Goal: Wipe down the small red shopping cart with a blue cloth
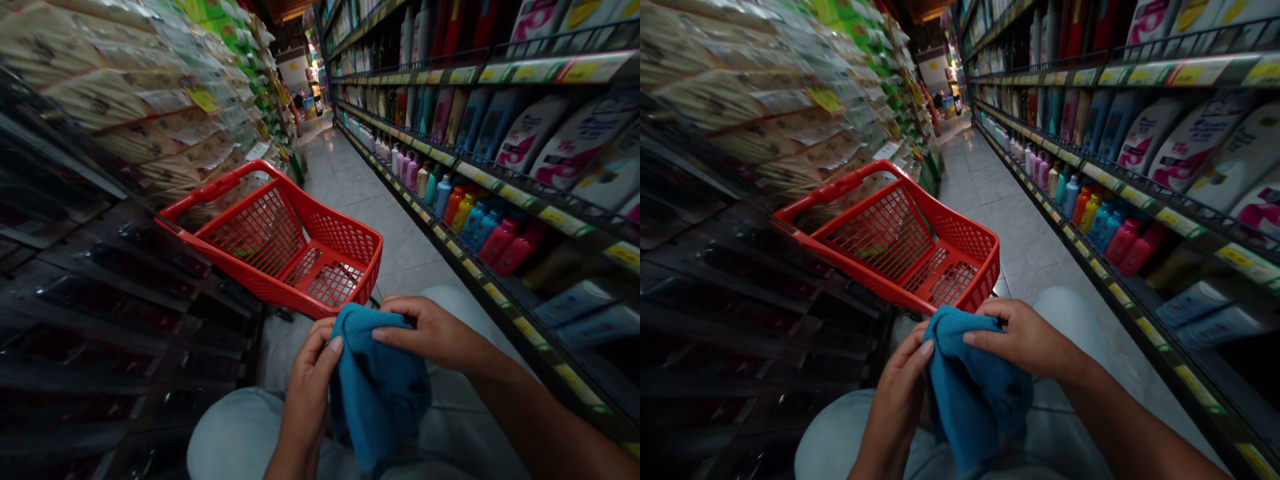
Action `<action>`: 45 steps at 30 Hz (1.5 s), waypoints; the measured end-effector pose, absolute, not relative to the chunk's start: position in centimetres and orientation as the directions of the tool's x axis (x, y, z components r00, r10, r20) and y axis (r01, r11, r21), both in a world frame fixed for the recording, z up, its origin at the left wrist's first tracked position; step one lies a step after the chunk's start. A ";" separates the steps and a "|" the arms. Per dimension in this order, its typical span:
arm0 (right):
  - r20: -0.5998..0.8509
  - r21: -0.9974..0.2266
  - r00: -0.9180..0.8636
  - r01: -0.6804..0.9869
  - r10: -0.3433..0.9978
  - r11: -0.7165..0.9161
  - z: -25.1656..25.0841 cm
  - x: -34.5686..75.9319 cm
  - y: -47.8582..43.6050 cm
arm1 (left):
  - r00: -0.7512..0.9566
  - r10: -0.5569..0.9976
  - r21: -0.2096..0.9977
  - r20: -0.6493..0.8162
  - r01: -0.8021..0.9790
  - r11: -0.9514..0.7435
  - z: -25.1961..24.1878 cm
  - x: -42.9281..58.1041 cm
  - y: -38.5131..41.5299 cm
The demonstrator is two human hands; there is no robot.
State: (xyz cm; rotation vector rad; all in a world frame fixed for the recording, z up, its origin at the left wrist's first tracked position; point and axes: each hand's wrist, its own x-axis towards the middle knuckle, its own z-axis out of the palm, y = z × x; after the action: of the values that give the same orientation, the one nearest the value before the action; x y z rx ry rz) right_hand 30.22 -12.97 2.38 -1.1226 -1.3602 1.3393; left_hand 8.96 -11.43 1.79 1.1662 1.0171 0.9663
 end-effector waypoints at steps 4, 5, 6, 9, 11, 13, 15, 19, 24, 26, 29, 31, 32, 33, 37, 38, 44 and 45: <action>0.059 -0.997 -0.188 -0.054 0.980 0.049 2.5 30.4 -13.3 | 0.324 0.921 0.968 -0.216 -0.053 0.245 0.9 8.5 -11.6; 0.036 -0.996 -0.190 -0.081 0.981 0.021 2.6 30.2 -13.5 | 0.329 0.919 0.968 -0.218 -0.050 0.248 0.7 8.6 -11.7; 0.023 -0.996 -0.185 -0.089 0.983 0.007 2.7 30.1 -13.6 | 0.322 0.926 0.973 -0.197 -0.050 0.224 0.5 8.8 -11.8; 0.121 -0.992 -0.151 0.016 0.981 0.125 3.2 29.7 -13.7 | 0.293 0.954 0.996 -0.061 -0.044 0.077 0.2 9.5 -11.9; 0.221 -0.963 -0.166 0.121 0.961 0.242 3.5 29.7 -13.8 | 0.277 0.961 0.999 0.013 -0.041 -0.002 0.1 9.8 -11.9; 0.278 -0.930 -0.209 0.185 0.938 0.317 3.7 29.7 -13.7 | 0.223 0.973 0.998 0.057 -0.047 -0.048 0.1 9.8 -11.8; 0.306 -0.910 -0.241 0.210 0.921 0.357 3.8 29.8 -13.8 | 0.167 0.979 0.993 0.112 -0.040 -0.107 0.2 9.7 -11.6; 0.328 -0.893 -0.246 0.233 0.912 0.384 3.7 29.8 -14.3 | 0.175 0.968 0.982 0.181 0.027 -0.189 0.9 9.7 -11.6; 0.116 -0.931 -0.311 0.298 0.943 0.213 3.5 30.0 -15.3 | 0.230 0.954 0.980 0.195 0.001 -0.201 2.6 9.2 -11.7; 0.064 -0.928 -0.345 0.325 0.936 0.183 3.5 30.1 -15.5 | 0.306 0.930 0.978 0.206 -0.035 -0.205 3.4 8.6 -11.6; 0.179 -0.902 -0.346 0.316 0.921 0.294 3.8 29.9 -15.3 | 0.503 0.841 0.978 0.197 -0.039 -0.206 4.5 7.8 -11.4; 0.267 -0.887 -0.382 0.261 0.885 0.381 4.2 29.2 -14.9 | 0.584 0.786 0.969 0.202 -0.005 -0.245 5.0 7.5 -11.4; 0.293 -0.886 -0.410 0.224 0.864 0.406 4.4 28.8 -14.7 | 0.578 0.785 0.959 0.223 0.015 -0.284 5.3 7.5 -11.4; 0.300 -0.891 -0.429 0.194 0.852 0.411 4.5 28.3 -14.6 | 0.542 0.799 0.944 0.259 0.033 -0.328 5.5 7.5 -11.5; 0.203 -0.947 -0.378 0.160 0.903 0.279 3.3 27.1 -14.2 | 0.238 0.888 0.908 0.394 0.049 -0.416 6.5 8.0 -12.0; 0.168 -0.956 -0.378 0.163 0.910 0.245 2.6 27.1 -14.2 | 0.152 0.900 0.906 0.408 0.049 -0.419 6.8 8.1 -12.1; 0.179 -0.914 -0.536 0.221 0.825 0.341 -0.6 27.4 -15.8 | -0.246 0.835 0.871 0.491 0.110 -0.480 7.6 6.9 -10.5; 0.192 -0.893 -0.533 0.254 0.824 0.372 -0.7 27.2 -16.4 | -0.311 0.837 0.891 0.450 0.095 -0.444 7.5 6.6 -10.0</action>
State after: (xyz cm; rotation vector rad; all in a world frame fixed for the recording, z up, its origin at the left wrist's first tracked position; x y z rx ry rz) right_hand 27.17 -16.37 -0.65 -0.9275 -1.9896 1.1357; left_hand 6.59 -10.04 7.54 1.3929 1.2075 1.8096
